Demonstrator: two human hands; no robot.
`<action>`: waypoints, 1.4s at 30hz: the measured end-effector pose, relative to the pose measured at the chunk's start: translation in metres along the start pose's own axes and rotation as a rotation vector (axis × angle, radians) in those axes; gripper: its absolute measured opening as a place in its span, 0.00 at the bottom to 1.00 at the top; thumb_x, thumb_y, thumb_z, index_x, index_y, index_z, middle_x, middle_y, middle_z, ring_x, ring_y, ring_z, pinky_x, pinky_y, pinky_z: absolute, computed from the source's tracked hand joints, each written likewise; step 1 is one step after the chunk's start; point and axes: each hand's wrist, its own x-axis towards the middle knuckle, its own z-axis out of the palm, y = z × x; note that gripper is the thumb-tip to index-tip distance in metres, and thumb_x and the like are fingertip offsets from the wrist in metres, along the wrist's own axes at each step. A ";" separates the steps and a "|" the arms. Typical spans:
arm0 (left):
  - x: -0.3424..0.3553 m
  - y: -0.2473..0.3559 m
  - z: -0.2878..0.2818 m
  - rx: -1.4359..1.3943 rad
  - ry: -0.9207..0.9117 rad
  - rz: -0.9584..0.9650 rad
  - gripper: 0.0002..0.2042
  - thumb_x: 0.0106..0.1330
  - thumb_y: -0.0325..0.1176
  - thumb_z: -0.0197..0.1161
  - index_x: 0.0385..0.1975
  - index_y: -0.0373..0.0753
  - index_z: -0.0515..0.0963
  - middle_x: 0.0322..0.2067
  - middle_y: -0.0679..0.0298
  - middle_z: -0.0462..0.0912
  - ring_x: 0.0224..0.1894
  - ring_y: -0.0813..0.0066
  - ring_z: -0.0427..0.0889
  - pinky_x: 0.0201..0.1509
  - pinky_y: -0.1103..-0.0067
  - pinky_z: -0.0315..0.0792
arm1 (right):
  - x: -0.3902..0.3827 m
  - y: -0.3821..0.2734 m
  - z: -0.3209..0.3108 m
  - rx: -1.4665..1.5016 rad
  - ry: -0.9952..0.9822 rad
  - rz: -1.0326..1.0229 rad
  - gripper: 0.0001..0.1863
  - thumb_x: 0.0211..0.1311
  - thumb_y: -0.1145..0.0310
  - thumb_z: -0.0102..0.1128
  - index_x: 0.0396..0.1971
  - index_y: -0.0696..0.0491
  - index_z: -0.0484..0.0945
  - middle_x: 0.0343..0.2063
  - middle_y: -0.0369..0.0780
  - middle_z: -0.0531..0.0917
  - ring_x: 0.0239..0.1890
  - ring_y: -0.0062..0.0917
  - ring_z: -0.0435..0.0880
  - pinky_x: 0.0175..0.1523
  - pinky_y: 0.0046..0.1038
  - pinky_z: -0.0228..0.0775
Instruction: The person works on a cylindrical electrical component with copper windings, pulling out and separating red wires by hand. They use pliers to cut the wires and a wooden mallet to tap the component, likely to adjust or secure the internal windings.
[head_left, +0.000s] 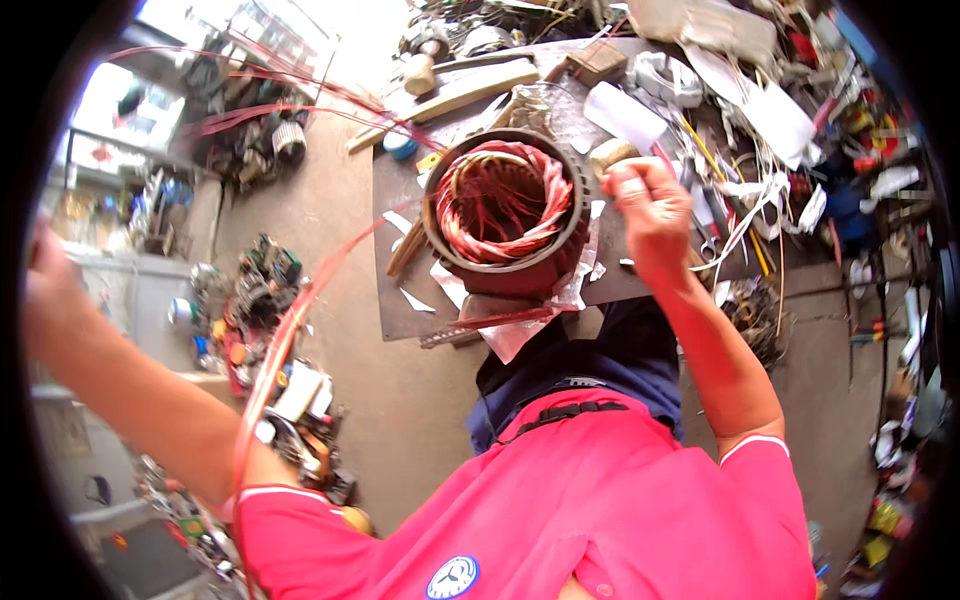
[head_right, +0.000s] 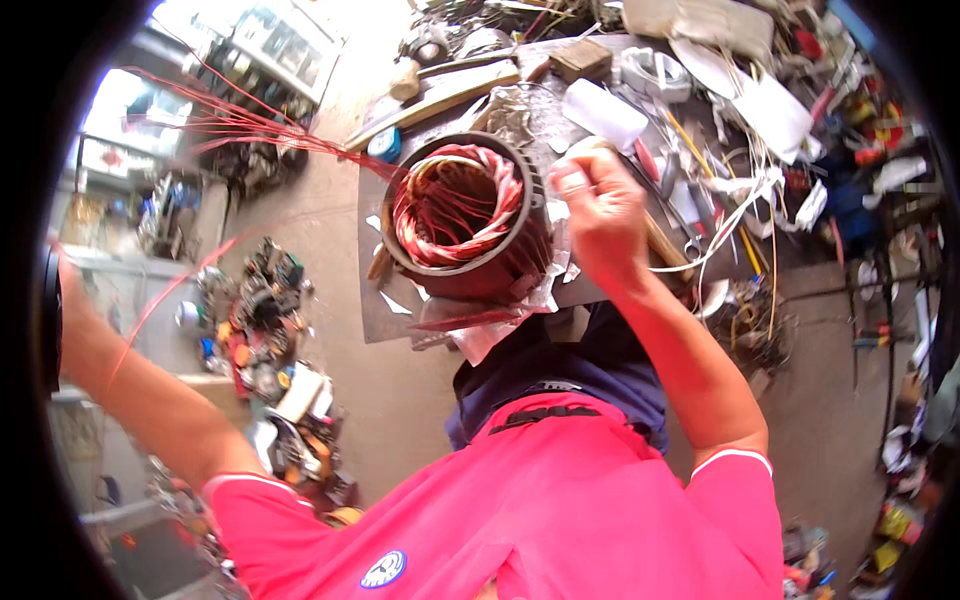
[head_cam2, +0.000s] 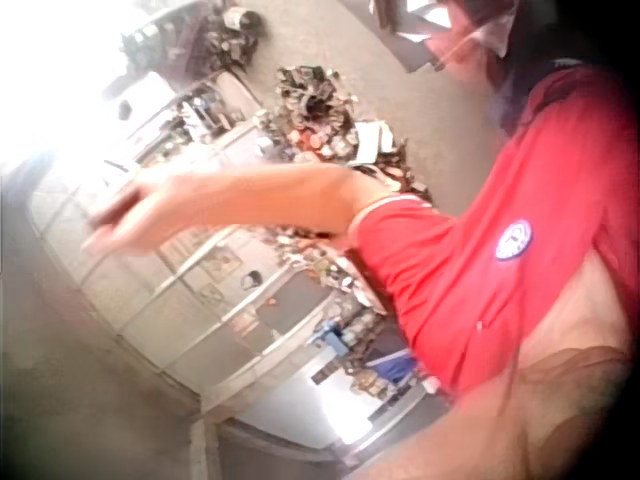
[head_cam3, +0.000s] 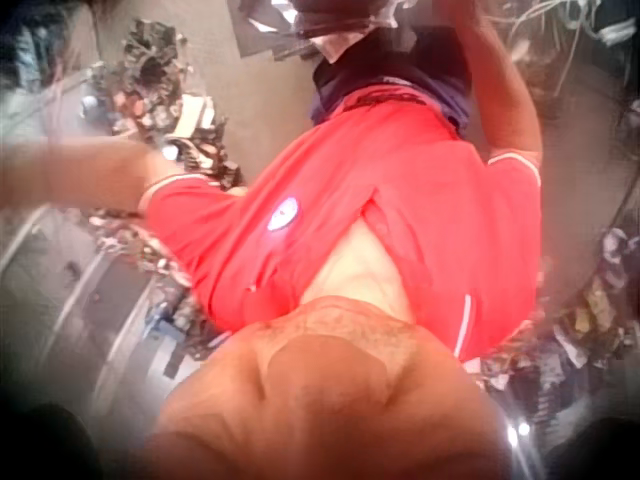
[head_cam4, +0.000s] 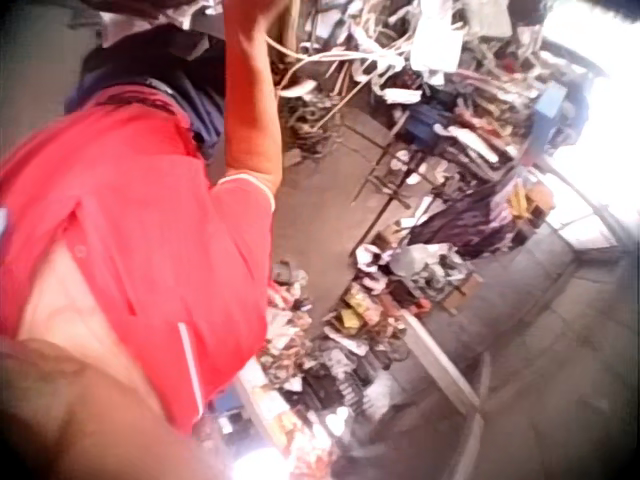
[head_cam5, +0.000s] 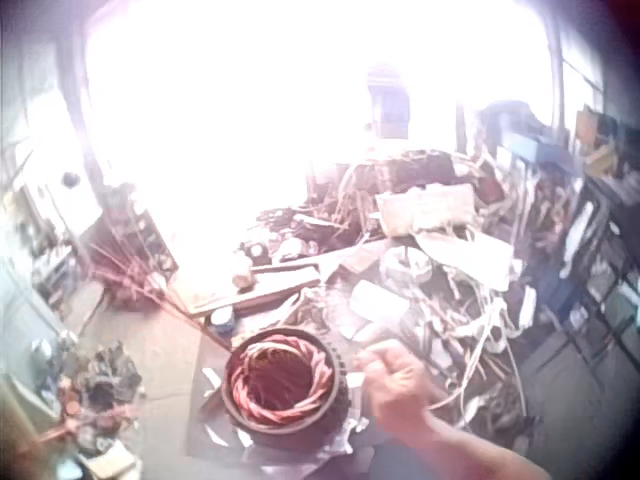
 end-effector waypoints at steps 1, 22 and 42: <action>-0.011 -0.017 -0.015 -0.012 0.042 -0.100 0.06 0.72 0.29 0.56 0.33 0.36 0.77 0.25 0.66 0.78 0.23 0.80 0.75 0.23 0.84 0.68 | -0.002 0.012 -0.001 -0.052 0.015 0.022 0.05 0.70 0.71 0.58 0.36 0.58 0.78 0.27 0.31 0.78 0.29 0.12 0.73 0.34 0.17 0.67; -0.178 -0.042 0.129 -0.145 -0.594 -0.964 0.21 0.77 0.48 0.50 0.25 0.39 0.72 0.15 0.72 0.57 0.15 0.81 0.55 0.18 0.79 0.56 | -0.088 0.017 -0.032 -0.032 -0.122 0.027 0.05 0.65 0.77 0.58 0.40 0.57 0.77 0.31 0.40 0.79 0.27 0.23 0.77 0.35 0.25 0.72; -0.222 -0.121 -0.021 -0.075 -0.610 -0.773 0.33 0.66 0.34 0.62 0.69 0.32 0.58 0.64 0.51 0.70 0.69 0.61 0.66 0.75 0.65 0.55 | -0.130 0.049 -0.036 0.008 -0.200 0.225 0.07 0.64 0.77 0.59 0.40 0.59 0.78 0.34 0.43 0.82 0.35 0.29 0.83 0.42 0.27 0.75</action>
